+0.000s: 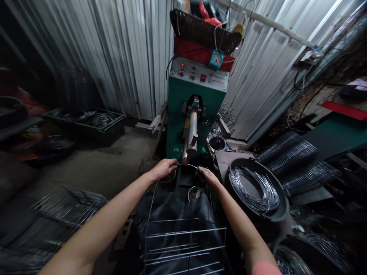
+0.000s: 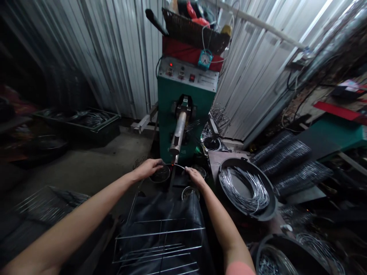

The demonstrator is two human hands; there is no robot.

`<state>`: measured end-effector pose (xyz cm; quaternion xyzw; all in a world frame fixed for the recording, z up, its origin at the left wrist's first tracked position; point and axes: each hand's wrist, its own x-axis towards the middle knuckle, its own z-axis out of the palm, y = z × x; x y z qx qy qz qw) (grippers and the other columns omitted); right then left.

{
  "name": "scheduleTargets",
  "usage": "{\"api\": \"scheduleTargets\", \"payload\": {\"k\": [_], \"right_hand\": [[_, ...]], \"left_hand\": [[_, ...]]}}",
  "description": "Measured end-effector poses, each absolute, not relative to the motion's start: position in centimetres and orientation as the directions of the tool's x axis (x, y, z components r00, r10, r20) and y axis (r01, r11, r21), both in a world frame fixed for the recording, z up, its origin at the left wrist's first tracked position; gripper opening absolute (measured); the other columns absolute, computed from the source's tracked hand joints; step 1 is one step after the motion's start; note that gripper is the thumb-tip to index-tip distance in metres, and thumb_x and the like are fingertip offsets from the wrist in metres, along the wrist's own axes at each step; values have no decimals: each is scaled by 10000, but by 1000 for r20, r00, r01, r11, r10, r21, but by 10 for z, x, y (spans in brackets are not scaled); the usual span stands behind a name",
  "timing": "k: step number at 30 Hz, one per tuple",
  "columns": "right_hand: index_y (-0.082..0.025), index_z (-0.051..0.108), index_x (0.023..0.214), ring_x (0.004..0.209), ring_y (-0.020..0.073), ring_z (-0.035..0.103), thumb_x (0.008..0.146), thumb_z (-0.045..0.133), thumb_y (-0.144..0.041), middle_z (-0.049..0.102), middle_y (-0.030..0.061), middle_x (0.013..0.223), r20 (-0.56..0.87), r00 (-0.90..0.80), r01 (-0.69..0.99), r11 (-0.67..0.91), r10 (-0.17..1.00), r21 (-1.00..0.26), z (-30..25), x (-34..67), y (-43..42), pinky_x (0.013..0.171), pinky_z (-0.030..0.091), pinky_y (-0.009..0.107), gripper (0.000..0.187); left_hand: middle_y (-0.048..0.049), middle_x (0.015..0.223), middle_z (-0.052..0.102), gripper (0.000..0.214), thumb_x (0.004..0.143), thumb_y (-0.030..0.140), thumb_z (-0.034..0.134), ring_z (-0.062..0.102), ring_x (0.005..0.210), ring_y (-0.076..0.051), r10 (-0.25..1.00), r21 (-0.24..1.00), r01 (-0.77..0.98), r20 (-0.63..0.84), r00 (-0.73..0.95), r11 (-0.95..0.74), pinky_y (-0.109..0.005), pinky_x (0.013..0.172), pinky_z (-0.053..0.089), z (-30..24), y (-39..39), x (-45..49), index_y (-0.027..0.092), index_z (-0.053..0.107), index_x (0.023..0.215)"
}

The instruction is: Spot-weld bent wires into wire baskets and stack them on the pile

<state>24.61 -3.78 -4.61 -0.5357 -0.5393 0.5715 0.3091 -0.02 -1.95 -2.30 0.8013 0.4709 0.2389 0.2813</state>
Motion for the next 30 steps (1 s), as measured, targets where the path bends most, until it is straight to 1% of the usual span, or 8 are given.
{"api": "scheduleTargets", "payload": {"k": [4, 15, 18, 21, 23, 26, 28, 30], "right_hand": [[-154, 509, 685, 377, 40, 265, 742, 515, -529, 329, -84, 460, -304, -259, 203, -256, 917, -945, -41, 247, -39, 374, 178, 181, 379], [-177, 435, 595, 460, 71, 332, 762, 460, -522, 356, -59, 484, -153, -148, 540, -50, 977, -840, -43, 246, -34, 459, 247, 209, 384], [-169, 478, 613, 488, 85, 370, 770, 444, -545, 397, -45, 505, -163, -149, 607, -40, 975, -794, -37, 244, -35, 480, 282, 214, 409], [-150, 573, 706, 573, 119, 481, 799, 405, -528, 526, -5, 597, -193, -157, 655, -44, 969, -755, -26, 252, -42, 552, 367, 227, 424], [-143, 618, 821, 736, 161, 566, 823, 377, -496, 627, 40, 767, -164, -154, 696, -10, 974, -718, -22, 271, -58, 674, 419, 249, 427], [-139, 625, 977, 964, 223, 581, 840, 358, -450, 652, 107, 1005, -116, -60, 828, -16, 991, -561, -33, 327, -107, 821, 423, 295, 432], [-136, 622, 1037, 1029, 268, 572, 805, 429, -411, 637, 146, 1077, -151, 115, 924, -161, 982, -347, -52, 376, -155, 867, 417, 340, 408], [-166, 655, 972, 952, 302, 612, 772, 461, -325, 665, 161, 1000, -208, 350, 917, -379, 914, -124, -77, 427, -206, 810, 451, 393, 321]], "left_hand": [[-35, 787, 664, 160, 776, 238, 463, 594, 743, -169, 883, 660, 627, 123, 452, -413, -248, 667, 403, -23, -19, 0, 188, 608, 821], [-6, 702, 630, 123, 745, 272, 500, 579, 707, -165, 887, 608, 680, 89, 453, -409, -249, 661, 389, -21, -17, 7, 221, 598, 799], [-41, 787, 660, 175, 733, 305, 501, 600, 791, -202, 897, 595, 703, 69, 437, -389, -283, 716, 408, -9, -18, -1, 221, 606, 845], [-93, 999, 652, 329, 744, 398, 467, 583, 946, -240, 920, 632, 694, 82, 382, -345, -331, 822, 408, 0, -45, -32, 197, 589, 975], [-85, 989, 655, 421, 730, 511, 461, 594, 918, -235, 959, 777, 595, 39, 280, -205, -343, 833, 425, -8, -85, -60, 195, 584, 980], [-47, 624, 626, 562, 641, 699, 482, 583, 539, -197, 898, 890, 337, -387, 210, 305, -330, 558, 489, -41, -169, -90, 179, 607, 817], [-58, 558, 602, 619, 497, 755, 572, 529, 419, -175, 726, 759, 93, -645, 237, 644, -297, 387, 437, -66, -224, -93, 173, 608, 704], [-83, 606, 630, 530, 507, 668, 659, 555, 442, -168, 596, 575, -161, -760, 259, 802, -262, 358, 426, -81, -263, -81, 182, 628, 715]]}}
